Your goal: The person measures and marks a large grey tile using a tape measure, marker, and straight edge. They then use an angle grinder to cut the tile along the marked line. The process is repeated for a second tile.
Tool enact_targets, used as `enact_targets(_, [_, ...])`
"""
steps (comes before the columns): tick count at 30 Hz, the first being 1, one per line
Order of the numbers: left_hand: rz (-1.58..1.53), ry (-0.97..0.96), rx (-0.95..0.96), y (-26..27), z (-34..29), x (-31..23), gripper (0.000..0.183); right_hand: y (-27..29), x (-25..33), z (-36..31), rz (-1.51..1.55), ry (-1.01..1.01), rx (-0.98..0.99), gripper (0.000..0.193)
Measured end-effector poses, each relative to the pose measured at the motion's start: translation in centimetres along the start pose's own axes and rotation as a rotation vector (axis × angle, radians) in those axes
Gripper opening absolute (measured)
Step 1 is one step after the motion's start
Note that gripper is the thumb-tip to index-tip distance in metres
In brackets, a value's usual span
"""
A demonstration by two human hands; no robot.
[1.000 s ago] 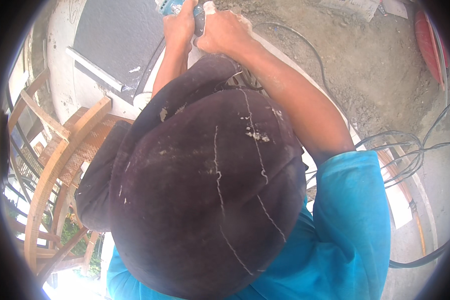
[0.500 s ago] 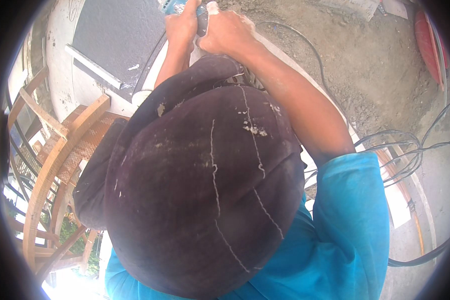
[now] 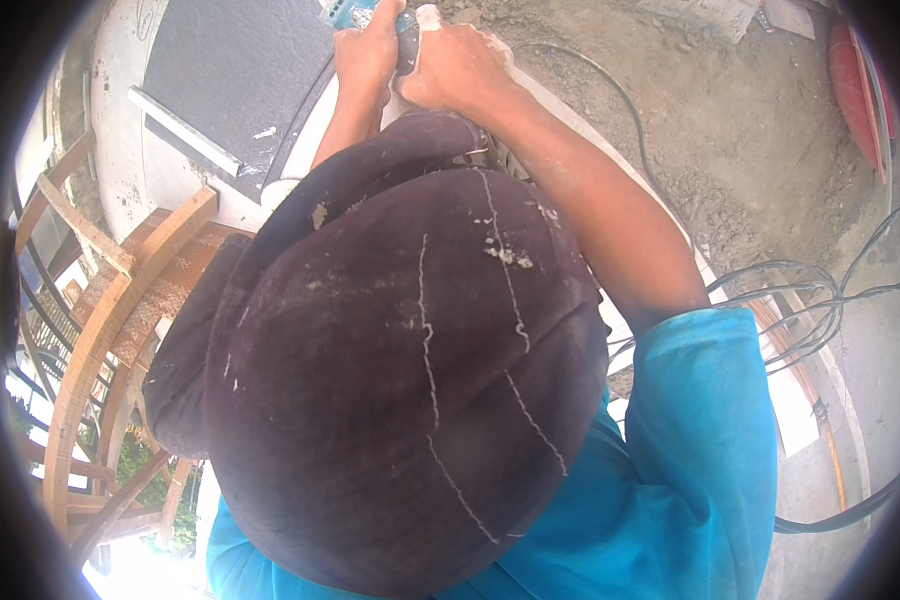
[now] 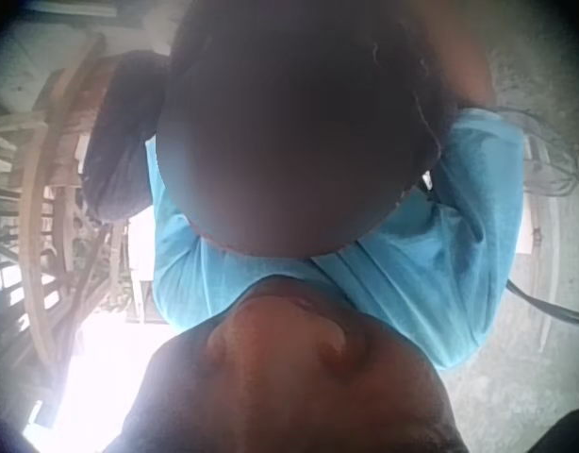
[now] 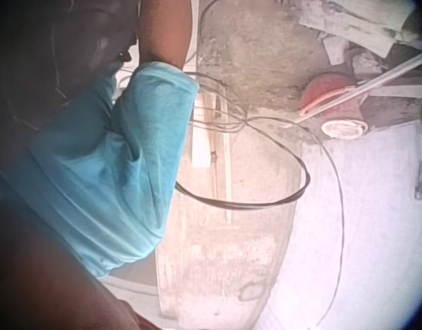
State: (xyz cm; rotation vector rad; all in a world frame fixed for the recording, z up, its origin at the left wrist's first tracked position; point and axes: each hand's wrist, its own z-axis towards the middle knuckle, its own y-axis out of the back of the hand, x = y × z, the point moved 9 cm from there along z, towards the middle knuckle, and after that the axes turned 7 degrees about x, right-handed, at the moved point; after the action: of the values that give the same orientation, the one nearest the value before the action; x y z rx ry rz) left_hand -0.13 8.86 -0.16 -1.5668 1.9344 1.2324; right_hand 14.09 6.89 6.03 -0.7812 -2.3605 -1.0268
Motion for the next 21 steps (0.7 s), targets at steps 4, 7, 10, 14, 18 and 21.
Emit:
enact_targets(4, [0.035, 0.06, 0.081, -0.7, -0.4, -0.3, 0.055, -0.6, -1.4, 0.4, -0.019, -0.058, -0.016, 0.056])
enact_targets(7, [0.012, -0.121, -0.07, -0.7, -0.2, -0.3, 0.059, -2.1, -2.4, 1.0, -0.103, 0.041, 0.033, 0.04])
enact_targets(10, [0.118, -0.019, 0.1, -1.7, -0.1, 0.2, 0.049, -2.0, -2.6, 0.6, -0.067, 0.089, -0.035, 0.037])
enact_targets(14, [0.102, 0.054, 0.039, -0.9, -0.8, -0.2, 0.101, -2.0, -2.9, 0.7, -0.061, -0.004, -0.022, 0.051])
enact_targets(18, [0.133, -0.004, -0.019, 0.9, -0.9, -2.5, 0.097, 0.3, -2.5, 0.7, -0.008, -0.08, -0.092, 0.08])
enact_targets(21, [-0.003, 0.01, -0.185, 8.2, 2.0, -1.7, 0.077, 2.7, -1.3, -0.1, 0.193, 0.017, -0.219, 0.074])
